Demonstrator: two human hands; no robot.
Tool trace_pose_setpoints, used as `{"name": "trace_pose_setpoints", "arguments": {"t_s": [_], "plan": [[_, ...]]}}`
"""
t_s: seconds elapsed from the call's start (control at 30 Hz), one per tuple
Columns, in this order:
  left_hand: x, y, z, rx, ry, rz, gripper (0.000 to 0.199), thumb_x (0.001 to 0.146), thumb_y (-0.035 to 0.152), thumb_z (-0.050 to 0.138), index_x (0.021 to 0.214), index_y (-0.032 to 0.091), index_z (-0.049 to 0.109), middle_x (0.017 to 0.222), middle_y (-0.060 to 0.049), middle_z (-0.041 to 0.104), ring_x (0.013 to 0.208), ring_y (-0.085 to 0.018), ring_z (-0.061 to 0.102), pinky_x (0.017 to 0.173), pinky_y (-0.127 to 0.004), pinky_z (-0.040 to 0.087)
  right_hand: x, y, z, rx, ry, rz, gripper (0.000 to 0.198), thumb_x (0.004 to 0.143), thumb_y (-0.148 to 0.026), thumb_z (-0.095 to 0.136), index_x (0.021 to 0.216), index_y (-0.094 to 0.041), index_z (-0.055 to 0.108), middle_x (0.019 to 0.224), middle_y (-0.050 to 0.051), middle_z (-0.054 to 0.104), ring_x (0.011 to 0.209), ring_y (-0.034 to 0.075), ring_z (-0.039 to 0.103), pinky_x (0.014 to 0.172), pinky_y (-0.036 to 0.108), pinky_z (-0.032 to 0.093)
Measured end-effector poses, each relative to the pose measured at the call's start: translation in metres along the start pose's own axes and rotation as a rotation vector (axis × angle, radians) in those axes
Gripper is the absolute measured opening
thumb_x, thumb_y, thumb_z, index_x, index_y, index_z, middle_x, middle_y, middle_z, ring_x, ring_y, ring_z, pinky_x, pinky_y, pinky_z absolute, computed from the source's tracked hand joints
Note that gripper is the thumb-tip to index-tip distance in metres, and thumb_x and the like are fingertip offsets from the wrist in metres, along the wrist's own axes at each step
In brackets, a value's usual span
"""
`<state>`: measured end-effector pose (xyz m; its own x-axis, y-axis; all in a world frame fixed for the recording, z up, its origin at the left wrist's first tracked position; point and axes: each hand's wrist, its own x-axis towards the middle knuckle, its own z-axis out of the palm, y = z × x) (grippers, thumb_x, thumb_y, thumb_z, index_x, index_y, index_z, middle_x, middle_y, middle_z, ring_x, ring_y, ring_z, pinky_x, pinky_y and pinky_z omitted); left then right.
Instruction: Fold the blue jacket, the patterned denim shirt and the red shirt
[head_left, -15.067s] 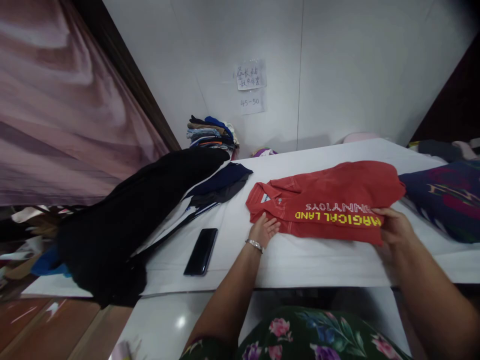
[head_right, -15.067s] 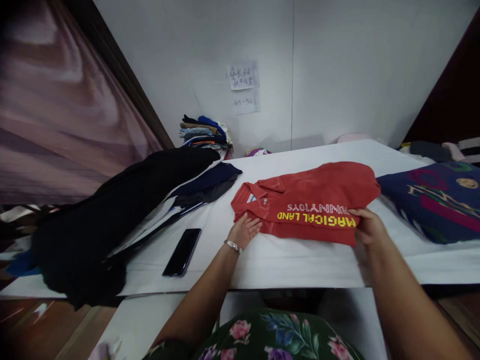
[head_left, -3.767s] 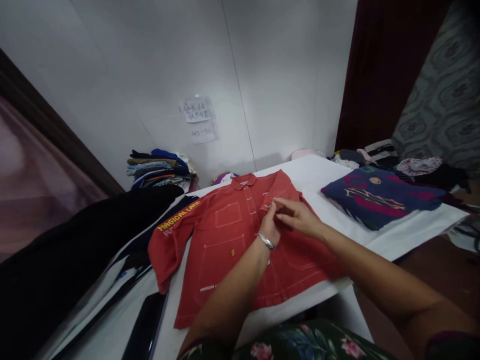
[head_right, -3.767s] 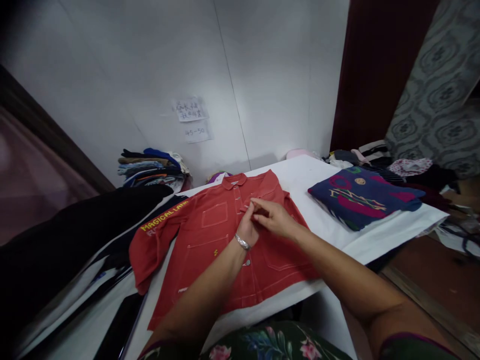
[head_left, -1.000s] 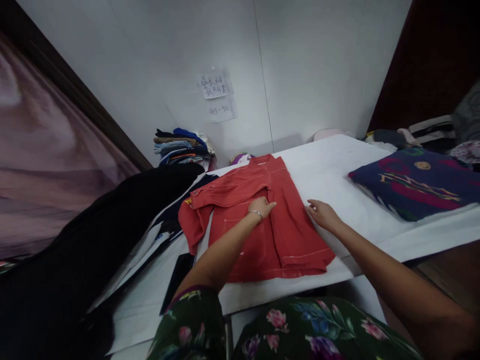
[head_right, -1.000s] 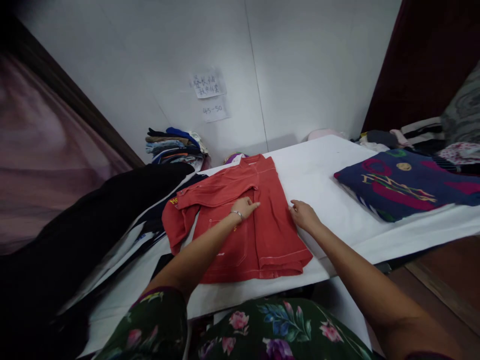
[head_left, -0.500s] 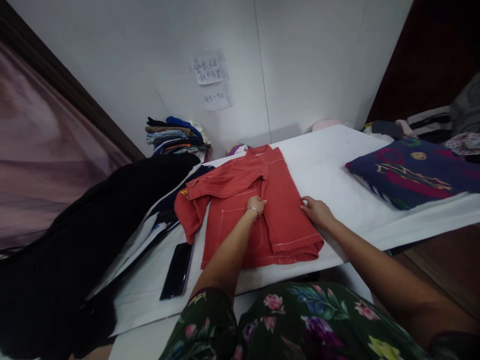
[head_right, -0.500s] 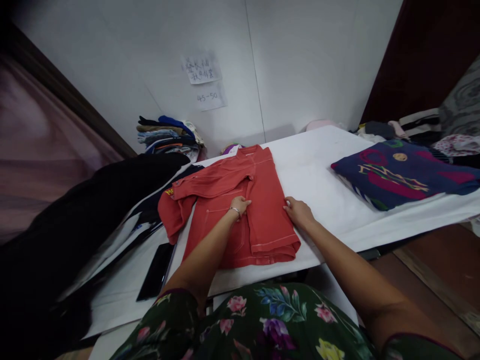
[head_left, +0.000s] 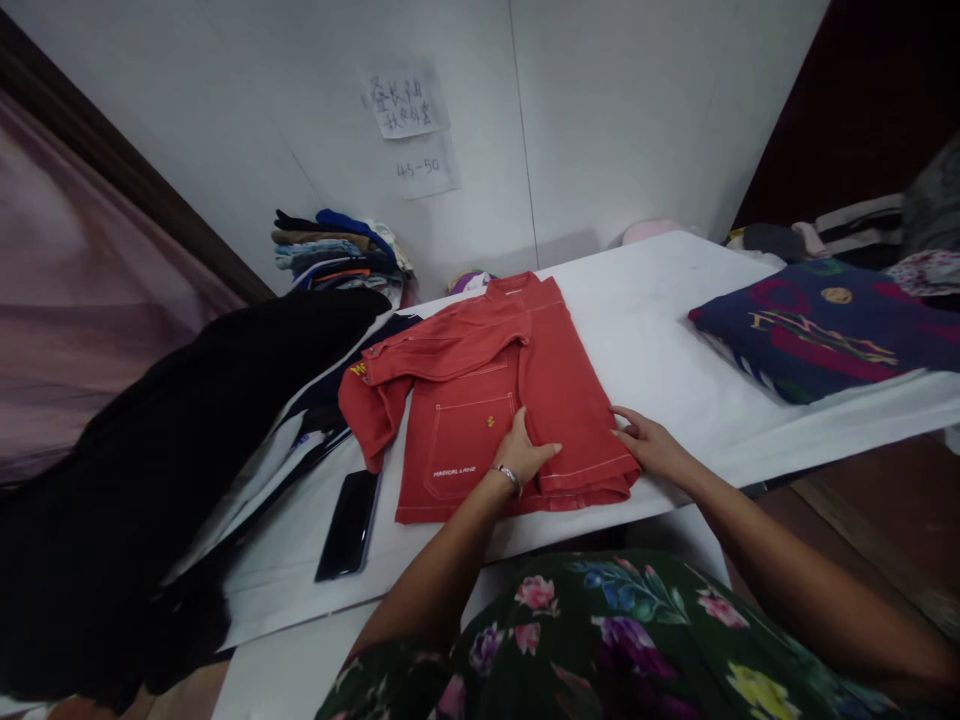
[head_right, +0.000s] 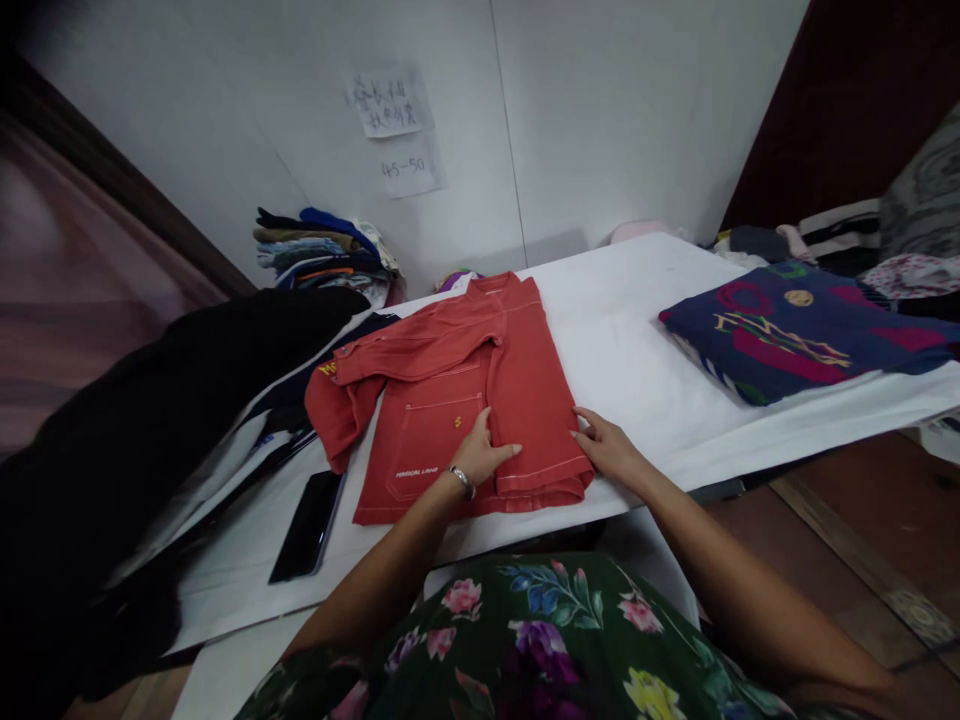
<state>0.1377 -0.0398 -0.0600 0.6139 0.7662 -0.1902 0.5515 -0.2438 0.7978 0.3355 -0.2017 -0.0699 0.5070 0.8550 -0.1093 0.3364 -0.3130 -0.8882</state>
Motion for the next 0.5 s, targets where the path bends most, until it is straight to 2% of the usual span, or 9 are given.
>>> {"name": "trace_pose_setpoints", "arguments": {"t_s": [0.07, 0.17, 0.3, 0.37, 0.5], "plan": [[-0.013, 0.001, 0.001, -0.001, -0.023, 0.018, 0.097, 0.068, 0.024, 0.078, 0.150, 0.021, 0.025, 0.120, -0.010, 0.065, 0.104, -0.021, 0.064, 0.091, -0.032, 0.050, -0.006, 0.000, 0.001, 0.049, -0.040, 0.028, 0.062, 0.084, -0.038, 0.052, 0.142, -0.017, 0.043, 0.062, -0.005, 0.055, 0.048, 0.012, 0.046, 0.045, 0.024, 0.036], [-0.022, 0.003, -0.005, 0.041, -0.039, -0.010, 0.090, 0.073, 0.010, 0.066, 0.151, 0.022, 0.024, 0.117, -0.008, 0.066, 0.099, -0.018, 0.065, 0.089, -0.030, 0.050, -0.011, -0.002, 0.001, -0.004, -0.051, -0.022, 0.063, 0.083, -0.033, 0.052, 0.144, -0.018, 0.040, 0.063, -0.005, 0.055, 0.050, 0.012, 0.047, 0.048, 0.024, 0.037], [-0.029, 0.006, -0.015, 0.212, -0.022, 0.003, 0.074, 0.074, 0.002, 0.054, 0.144, 0.021, 0.040, 0.107, -0.005, 0.065, 0.089, -0.015, 0.064, 0.087, -0.029, 0.049, -0.014, -0.005, 0.002, -0.203, 0.015, -0.130, 0.058, 0.084, -0.029, 0.050, 0.140, -0.020, 0.046, 0.071, -0.001, 0.063, 0.061, 0.015, 0.055, 0.060, 0.027, 0.043], [-0.037, 0.009, -0.017, 0.314, 0.029, 0.070, 0.065, 0.076, 0.007, 0.057, 0.139, 0.021, 0.046, 0.115, -0.008, 0.061, 0.097, -0.018, 0.063, 0.090, -0.031, 0.048, -0.017, -0.006, 0.003, -0.241, 0.033, -0.152, 0.053, 0.085, -0.030, 0.049, 0.138, -0.021, 0.049, 0.073, 0.000, 0.065, 0.064, 0.016, 0.058, 0.065, 0.029, 0.045], [-0.057, 0.018, -0.015, 0.378, 0.163, 0.294, 0.044, 0.085, 0.032, 0.061, 0.128, 0.022, 0.057, 0.125, -0.011, 0.055, 0.114, -0.023, 0.055, 0.096, -0.036, 0.045, -0.029, -0.008, 0.003, -0.201, 0.060, -0.182, 0.047, 0.089, -0.041, 0.047, 0.131, -0.022, 0.054, 0.086, 0.004, 0.069, 0.073, 0.019, 0.062, 0.071, 0.033, 0.049]]}}
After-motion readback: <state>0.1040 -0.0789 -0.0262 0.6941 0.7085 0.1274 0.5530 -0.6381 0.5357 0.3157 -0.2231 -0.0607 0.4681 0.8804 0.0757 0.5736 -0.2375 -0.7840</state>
